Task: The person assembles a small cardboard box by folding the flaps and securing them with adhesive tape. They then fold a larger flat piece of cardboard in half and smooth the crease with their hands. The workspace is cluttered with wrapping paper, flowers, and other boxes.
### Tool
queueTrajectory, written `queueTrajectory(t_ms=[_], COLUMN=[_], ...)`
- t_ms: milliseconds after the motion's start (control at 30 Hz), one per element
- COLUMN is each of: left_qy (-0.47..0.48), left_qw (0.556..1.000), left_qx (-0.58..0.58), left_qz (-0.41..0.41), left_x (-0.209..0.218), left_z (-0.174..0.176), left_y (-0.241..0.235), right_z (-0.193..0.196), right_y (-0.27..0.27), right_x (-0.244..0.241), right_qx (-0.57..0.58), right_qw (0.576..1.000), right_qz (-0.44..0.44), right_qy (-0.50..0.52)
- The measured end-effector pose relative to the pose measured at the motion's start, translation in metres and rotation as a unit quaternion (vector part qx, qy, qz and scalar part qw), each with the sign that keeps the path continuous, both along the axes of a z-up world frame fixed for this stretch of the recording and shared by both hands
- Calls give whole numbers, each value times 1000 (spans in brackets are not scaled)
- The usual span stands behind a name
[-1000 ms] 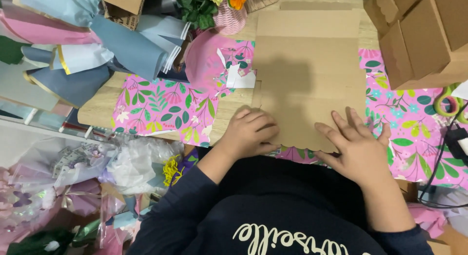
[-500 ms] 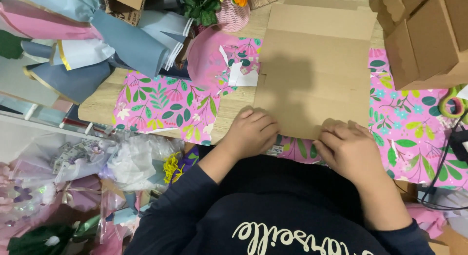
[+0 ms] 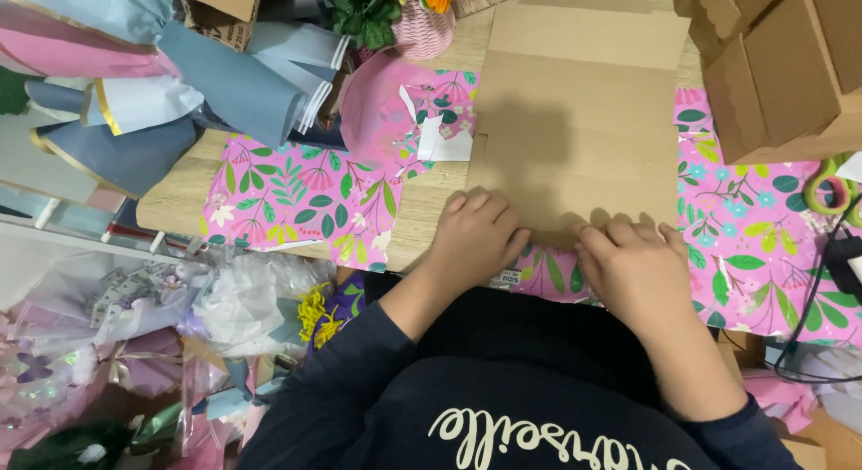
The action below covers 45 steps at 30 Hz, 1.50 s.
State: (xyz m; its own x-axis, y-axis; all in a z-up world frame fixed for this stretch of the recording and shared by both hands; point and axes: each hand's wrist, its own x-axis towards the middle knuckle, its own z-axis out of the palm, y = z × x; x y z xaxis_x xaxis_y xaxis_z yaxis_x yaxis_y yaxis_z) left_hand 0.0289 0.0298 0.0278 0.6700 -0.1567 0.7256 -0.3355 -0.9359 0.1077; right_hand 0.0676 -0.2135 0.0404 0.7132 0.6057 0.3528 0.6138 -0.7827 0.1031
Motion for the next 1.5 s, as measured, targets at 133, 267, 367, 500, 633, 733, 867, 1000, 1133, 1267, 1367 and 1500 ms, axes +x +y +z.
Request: queueTrajectory(t_ms=[133, 267, 367, 500, 633, 733, 867, 1000, 1133, 1267, 1367, 1500], left_qy=[5, 26, 30, 70, 144, 373, 482, 496, 502, 481, 458, 463], left_qw=[1000, 999, 997, 992, 985, 925, 873, 863, 858, 870, 879, 875], left_qx=[26, 19, 31, 23, 16, -13, 29, 47, 46, 61, 105, 139], left_qz=[12, 36, 69, 101, 98, 66, 63, 82, 98, 88, 82, 38], left_x=[8, 17, 26, 32, 26, 26, 37, 41, 42, 40, 25, 15], left_z=[3, 2, -4, -23, 2, 27, 28, 27, 19, 18, 30, 19], left_y=[-1, -6, -10, -12, -15, -14, -13, -17, -18, -16, -27, -31], right_z=[-2, -13, -14, 24, 32, 28, 16, 20, 16, 17, 17, 19], right_y=[7, 12, 18, 34, 37, 38, 42, 59, 69, 62, 61, 59], right_x=[3, 9, 14, 24, 30, 33, 35, 22, 9, 16, 13, 15], right_qx=[28, 54, 63, 13, -14, -38, -73, -108, -132, -129, -124, -126], right_qw=[1000, 998, 997, 965, 940, 931, 935, 933, 937, 931, 931, 931], right_qz=[-11, -17, -24, -48, -46, -41, -57, -28, 6, 31, 28, 31], right_qy=[6, -27, 30, 259, 337, 361, 342, 342, 322, 340, 341, 341])
